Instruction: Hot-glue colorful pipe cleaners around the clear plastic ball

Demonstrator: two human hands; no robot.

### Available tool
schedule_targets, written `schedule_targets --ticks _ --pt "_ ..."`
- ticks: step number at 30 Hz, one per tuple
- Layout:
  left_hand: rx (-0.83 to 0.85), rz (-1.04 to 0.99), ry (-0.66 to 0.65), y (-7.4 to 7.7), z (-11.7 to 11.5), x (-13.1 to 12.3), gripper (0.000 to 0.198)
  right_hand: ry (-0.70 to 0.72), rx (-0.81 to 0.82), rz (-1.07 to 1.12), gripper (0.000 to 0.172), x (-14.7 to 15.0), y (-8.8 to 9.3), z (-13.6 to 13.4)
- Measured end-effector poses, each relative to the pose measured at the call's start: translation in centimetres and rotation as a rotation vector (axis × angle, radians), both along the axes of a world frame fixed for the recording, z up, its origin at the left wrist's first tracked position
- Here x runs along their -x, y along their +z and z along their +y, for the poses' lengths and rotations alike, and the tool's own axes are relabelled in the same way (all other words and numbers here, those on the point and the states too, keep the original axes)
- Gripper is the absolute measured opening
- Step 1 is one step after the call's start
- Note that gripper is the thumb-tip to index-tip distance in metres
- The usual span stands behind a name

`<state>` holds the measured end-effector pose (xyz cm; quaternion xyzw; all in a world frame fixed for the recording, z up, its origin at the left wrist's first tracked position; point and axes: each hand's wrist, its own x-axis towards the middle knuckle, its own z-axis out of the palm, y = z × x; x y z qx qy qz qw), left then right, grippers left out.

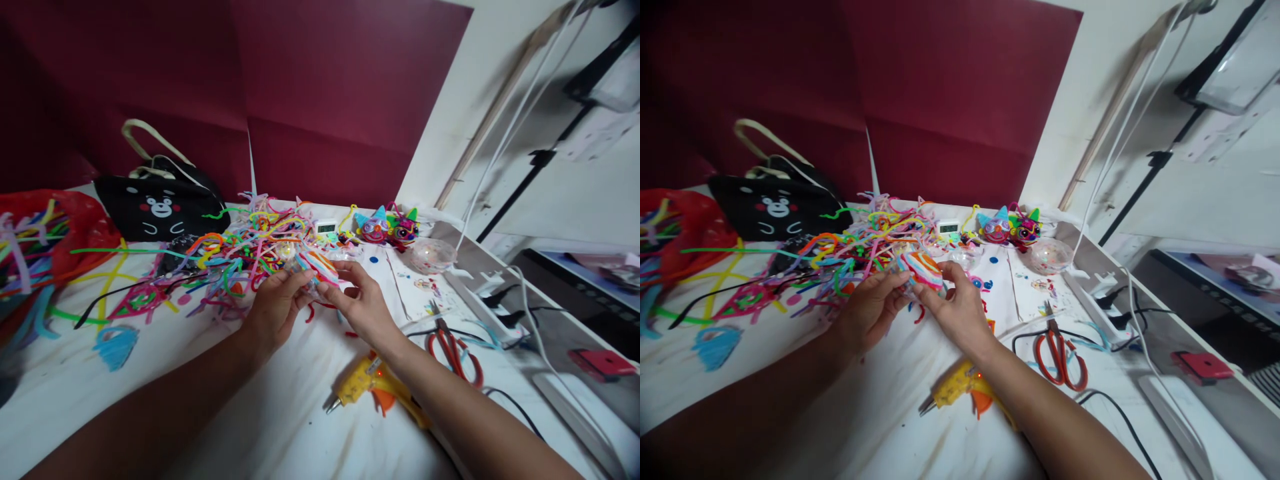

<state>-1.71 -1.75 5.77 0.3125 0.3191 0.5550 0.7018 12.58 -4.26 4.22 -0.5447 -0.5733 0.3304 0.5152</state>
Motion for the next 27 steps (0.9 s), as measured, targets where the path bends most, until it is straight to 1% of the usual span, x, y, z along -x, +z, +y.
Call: schedule_targets --ticks 4,7,8,10,11,12,14,20,23,27 --pt "0.008 -0.002 0.018 0.0 0.5 0.1 0.014 -0.005 -0.038 -0.061 0.050 -0.5 0.3 -0.8" --pt "0.011 -0.010 0.045 0.3 0.8 0.3 0.009 0.030 -0.091 -0.106 0.051 -1.2 0.3 -1.1" --pt "0.012 -0.013 0.058 0.4 0.9 0.4 0.007 0.053 -0.107 -0.126 0.047 -1.5 0.3 -1.1" --pt "0.017 -0.019 0.080 0.8 1.2 0.7 0.005 0.104 -0.131 -0.176 0.030 -2.3 0.3 -1.1" --pt "0.021 -0.021 0.088 1.0 1.4 0.9 0.005 0.129 -0.140 -0.203 0.022 -2.8 0.3 -1.1" --pt "0.026 -0.022 0.095 1.2 1.5 1.0 0.007 0.151 -0.148 -0.226 0.017 -3.3 0.3 -1.0" --pt "0.036 -0.031 0.106 1.6 1.7 1.3 0.012 0.183 -0.166 -0.260 0.017 -4.2 0.5 -0.9" --pt "0.072 -0.066 0.161 2.5 2.0 1.9 0.024 0.249 -0.195 -0.324 0.023 -6.3 1.1 -0.5" --pt "0.088 -0.095 0.178 3.0 2.1 2.1 0.025 0.245 -0.205 -0.375 0.021 -7.4 0.7 -0.1" --pt "0.083 -0.114 0.192 3.7 2.3 2.5 0.026 0.212 -0.204 -0.448 0.022 -9.1 -0.3 0.3"
